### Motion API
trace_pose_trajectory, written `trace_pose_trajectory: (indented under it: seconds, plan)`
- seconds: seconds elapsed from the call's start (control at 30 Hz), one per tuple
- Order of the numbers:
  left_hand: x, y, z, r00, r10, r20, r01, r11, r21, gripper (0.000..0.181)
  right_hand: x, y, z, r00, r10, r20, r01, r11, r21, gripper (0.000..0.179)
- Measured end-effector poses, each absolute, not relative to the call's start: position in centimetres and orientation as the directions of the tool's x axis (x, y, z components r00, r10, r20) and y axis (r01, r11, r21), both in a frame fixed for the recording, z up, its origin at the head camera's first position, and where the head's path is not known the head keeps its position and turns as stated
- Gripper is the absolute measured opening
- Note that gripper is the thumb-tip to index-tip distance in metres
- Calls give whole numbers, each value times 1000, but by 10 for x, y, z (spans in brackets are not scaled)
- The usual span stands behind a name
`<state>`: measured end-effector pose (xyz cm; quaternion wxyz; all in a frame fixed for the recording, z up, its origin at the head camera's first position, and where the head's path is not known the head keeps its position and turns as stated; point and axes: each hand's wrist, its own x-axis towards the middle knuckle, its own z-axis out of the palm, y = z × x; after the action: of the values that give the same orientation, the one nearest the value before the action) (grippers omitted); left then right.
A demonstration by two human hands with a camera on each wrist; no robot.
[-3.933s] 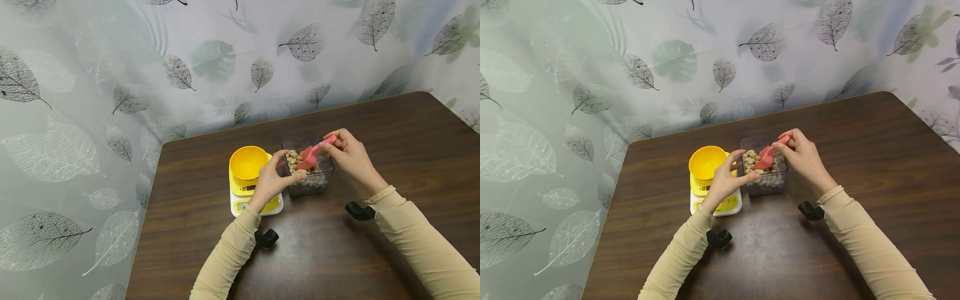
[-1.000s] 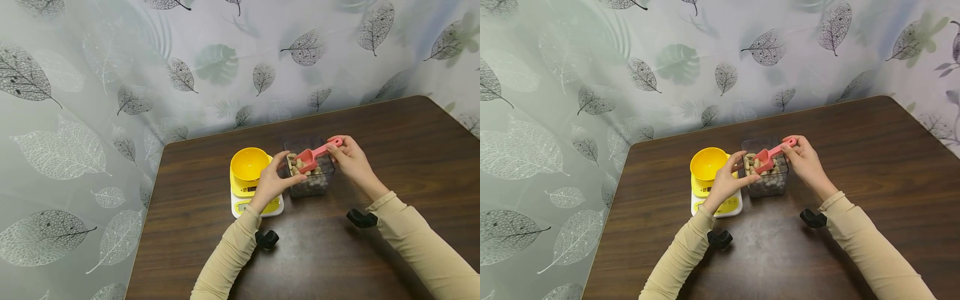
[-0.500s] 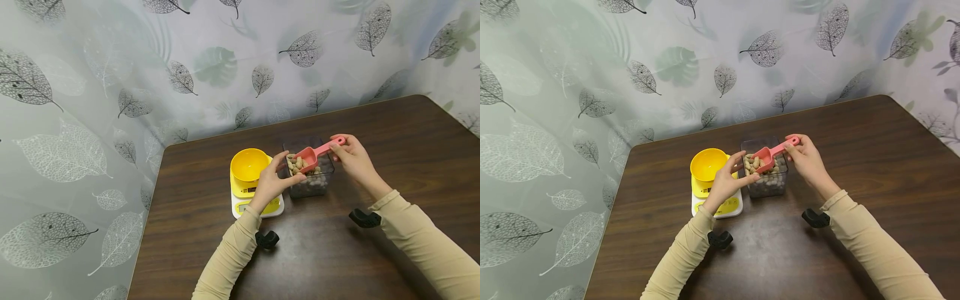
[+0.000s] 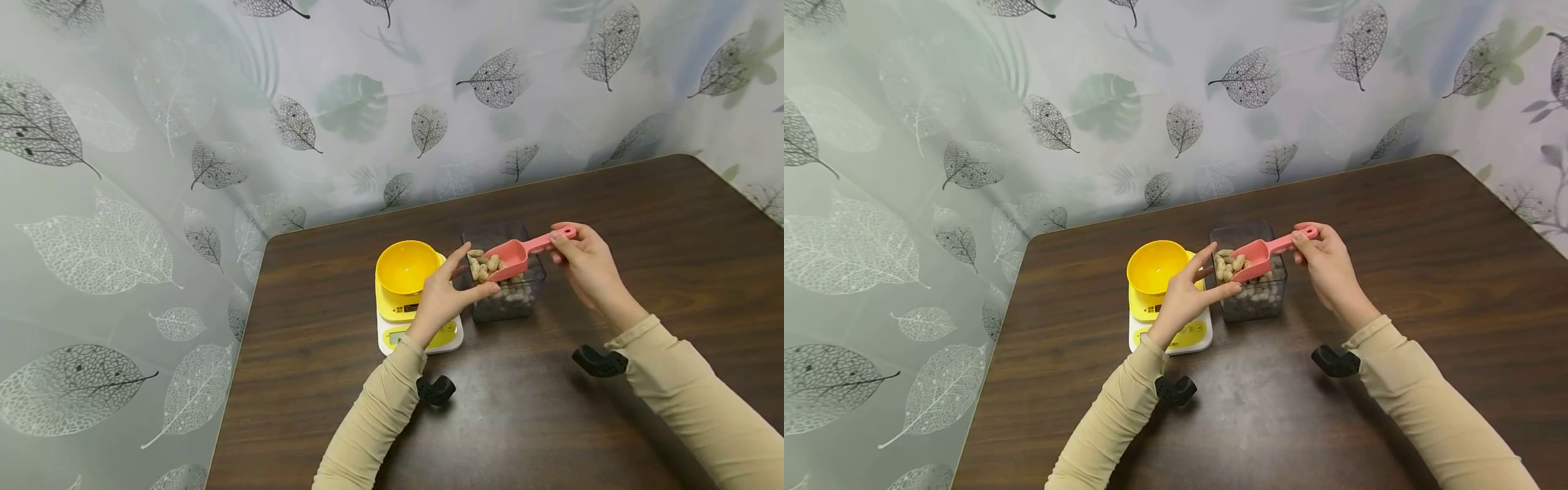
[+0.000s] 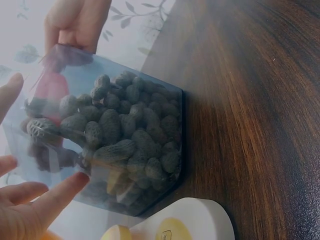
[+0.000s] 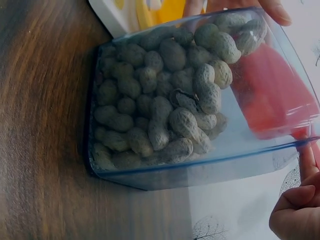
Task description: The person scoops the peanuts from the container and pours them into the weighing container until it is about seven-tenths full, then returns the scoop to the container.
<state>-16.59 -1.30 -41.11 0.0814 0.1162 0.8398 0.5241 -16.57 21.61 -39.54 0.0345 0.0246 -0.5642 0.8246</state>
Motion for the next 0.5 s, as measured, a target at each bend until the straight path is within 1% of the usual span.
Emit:
trace_pose_trajectory:
  seconds: [0.23, 0.5]
  plan:
    - [-167, -12, -412, -960, 280, -10, 111, 413, 904, 78, -160, 215, -400, -994, 70, 87, -110, -481, -870, 29]
    - [-167, -12, -411, -963, 268, -18, 105, 437, 893, 78, -157, 213, -403, -986, 110, 129, -168, -547, -820, 26]
